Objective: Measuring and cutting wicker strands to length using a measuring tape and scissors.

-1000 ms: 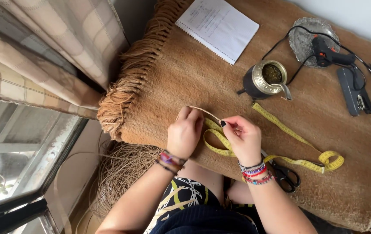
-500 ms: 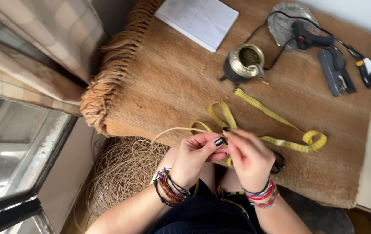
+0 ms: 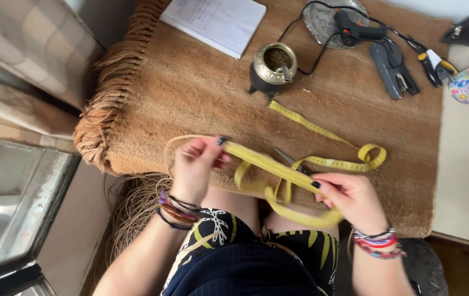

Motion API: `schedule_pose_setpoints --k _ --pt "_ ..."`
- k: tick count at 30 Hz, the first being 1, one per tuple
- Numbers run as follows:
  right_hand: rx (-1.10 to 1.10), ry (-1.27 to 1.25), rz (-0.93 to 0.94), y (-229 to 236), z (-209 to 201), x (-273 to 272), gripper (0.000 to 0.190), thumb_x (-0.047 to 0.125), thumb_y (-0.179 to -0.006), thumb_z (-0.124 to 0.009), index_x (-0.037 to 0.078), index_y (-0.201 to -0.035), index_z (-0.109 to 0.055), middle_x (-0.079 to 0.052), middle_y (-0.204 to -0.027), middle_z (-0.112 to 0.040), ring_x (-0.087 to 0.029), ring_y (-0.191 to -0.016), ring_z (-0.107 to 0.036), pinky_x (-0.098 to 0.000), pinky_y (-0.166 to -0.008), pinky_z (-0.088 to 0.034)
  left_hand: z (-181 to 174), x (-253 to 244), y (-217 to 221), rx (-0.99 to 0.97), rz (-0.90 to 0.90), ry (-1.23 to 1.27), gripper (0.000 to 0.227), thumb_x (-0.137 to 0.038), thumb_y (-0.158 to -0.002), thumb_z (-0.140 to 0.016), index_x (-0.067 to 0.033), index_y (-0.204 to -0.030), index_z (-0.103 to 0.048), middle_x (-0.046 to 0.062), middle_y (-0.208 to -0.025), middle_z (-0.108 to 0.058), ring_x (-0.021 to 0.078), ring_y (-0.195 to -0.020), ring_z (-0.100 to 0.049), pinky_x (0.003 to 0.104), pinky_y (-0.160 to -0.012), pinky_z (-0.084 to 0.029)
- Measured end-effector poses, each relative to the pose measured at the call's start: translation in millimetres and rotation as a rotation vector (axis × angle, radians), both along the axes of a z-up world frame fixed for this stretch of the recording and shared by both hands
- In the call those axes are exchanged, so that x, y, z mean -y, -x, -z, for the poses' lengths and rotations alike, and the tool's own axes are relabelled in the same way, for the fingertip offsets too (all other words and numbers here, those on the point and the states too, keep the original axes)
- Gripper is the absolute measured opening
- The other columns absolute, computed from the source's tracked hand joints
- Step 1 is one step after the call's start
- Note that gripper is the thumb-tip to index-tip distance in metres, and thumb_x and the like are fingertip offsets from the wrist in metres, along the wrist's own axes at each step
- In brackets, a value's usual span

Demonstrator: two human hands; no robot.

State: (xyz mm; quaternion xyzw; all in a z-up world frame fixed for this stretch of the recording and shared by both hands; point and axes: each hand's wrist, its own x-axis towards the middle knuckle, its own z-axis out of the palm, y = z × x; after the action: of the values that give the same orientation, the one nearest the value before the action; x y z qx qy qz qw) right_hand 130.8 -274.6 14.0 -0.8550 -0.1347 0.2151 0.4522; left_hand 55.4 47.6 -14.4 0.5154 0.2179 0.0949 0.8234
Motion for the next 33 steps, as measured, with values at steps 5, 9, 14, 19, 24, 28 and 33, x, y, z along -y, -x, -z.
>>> schedule_pose_setpoints --k 5,9,14,19,24,28,33 --pt "0.15 0.131 -0.065 -15 -9 45 0.026 0.009 -0.088 -0.07 0.011 -0.11 -0.082 -0.002 -0.111 -0.084 -0.012 -0.098 -0.078 -0.0245 -0.091 -0.059 13 -25 -9 0.011 -0.127 0.064 0.008 -0.009 -0.096 -0.07 -0.0041 -0.09 -0.072 0.01 -0.074 -0.073 0.0164 -0.063 -0.069 0.028 -0.059 -0.061" --pt "0.127 0.09 -0.007 -18 -15 49 0.029 0.006 -0.092 -0.066 0.009 -0.117 -0.079 -0.003 -0.113 -0.082 -0.011 -0.069 -0.076 -0.0212 -0.072 -0.059 9 -27 -14 0.062 -0.12 0.121 0.007 -0.011 -0.095 -0.072 -0.0055 -0.09 -0.072 0.008 -0.073 -0.072 0.0134 -0.062 -0.068 0.025 -0.057 -0.06" --pt "-0.098 -0.087 -0.029 -24 10 65 0.031 0.006 -0.097 -0.058 0.0 -0.122 -0.076 -0.014 -0.07 -0.075 -0.01 -0.052 -0.054 -0.0253 -0.057 -0.045 4 -37 -20 0.011 -0.167 0.139 0.008 -0.009 -0.097 -0.07 -0.0076 -0.089 -0.07 0.006 -0.077 -0.071 0.0133 -0.065 -0.067 0.025 -0.061 -0.057" --pt "-0.393 -0.167 0.188 -29 38 95 0.033 0.001 -0.096 -0.061 -0.013 -0.123 -0.071 -0.028 -0.086 -0.075 -0.028 -0.081 -0.073 -0.0345 -0.073 -0.06 21 -50 -23 0.043 -0.203 0.109 0.01 -0.012 -0.097 -0.07 -0.0091 -0.087 -0.071 0.006 -0.075 -0.071 0.0133 -0.064 -0.068 0.026 -0.06 -0.058" --pt "-0.133 0.01 -0.089 -30 17 94 0.02 0.013 -0.095 -0.064 -0.001 -0.091 -0.078 -0.005 -0.061 -0.066 -0.011 -0.055 -0.052 -0.0268 -0.051 -0.041 31 -52 -28 -0.04 -0.228 0.064 0.015 -0.018 -0.097 -0.072 -0.009 -0.086 -0.07 0.006 -0.073 -0.069 0.0133 -0.064 -0.068 0.026 -0.06 -0.058" --pt "-0.023 0.093 -0.033 -27 -3 78 0.021 0.014 -0.095 -0.064 0.001 -0.093 -0.081 -0.001 -0.062 -0.066 -0.01 -0.058 -0.054 -0.0264 -0.056 -0.045 10 -51 -21 -0.279 0.049 -0.141 0.013 -0.01 -0.104 -0.063 -0.0005 -0.099 -0.071 0.013 -0.08 -0.073 0.0173 -0.063 -0.066 0.029 -0.064 -0.06" --pt "0.212 0.245 -0.068 -19 -23 27 0.013 0.018 -0.09 -0.072 0.011 -0.093 -0.083 -0.005 -0.054 -0.076 -0.017 -0.05 -0.066 -0.0278 -0.054 -0.053 -3 19 -4 -0.285 0.054 -1.88 0.02 -0.042 -0.085 -0.072 -0.0245 -0.078 -0.077 0.007 -0.053 -0.062 0.0291 -0.052 -0.069 0.041 -0.047 -0.051"
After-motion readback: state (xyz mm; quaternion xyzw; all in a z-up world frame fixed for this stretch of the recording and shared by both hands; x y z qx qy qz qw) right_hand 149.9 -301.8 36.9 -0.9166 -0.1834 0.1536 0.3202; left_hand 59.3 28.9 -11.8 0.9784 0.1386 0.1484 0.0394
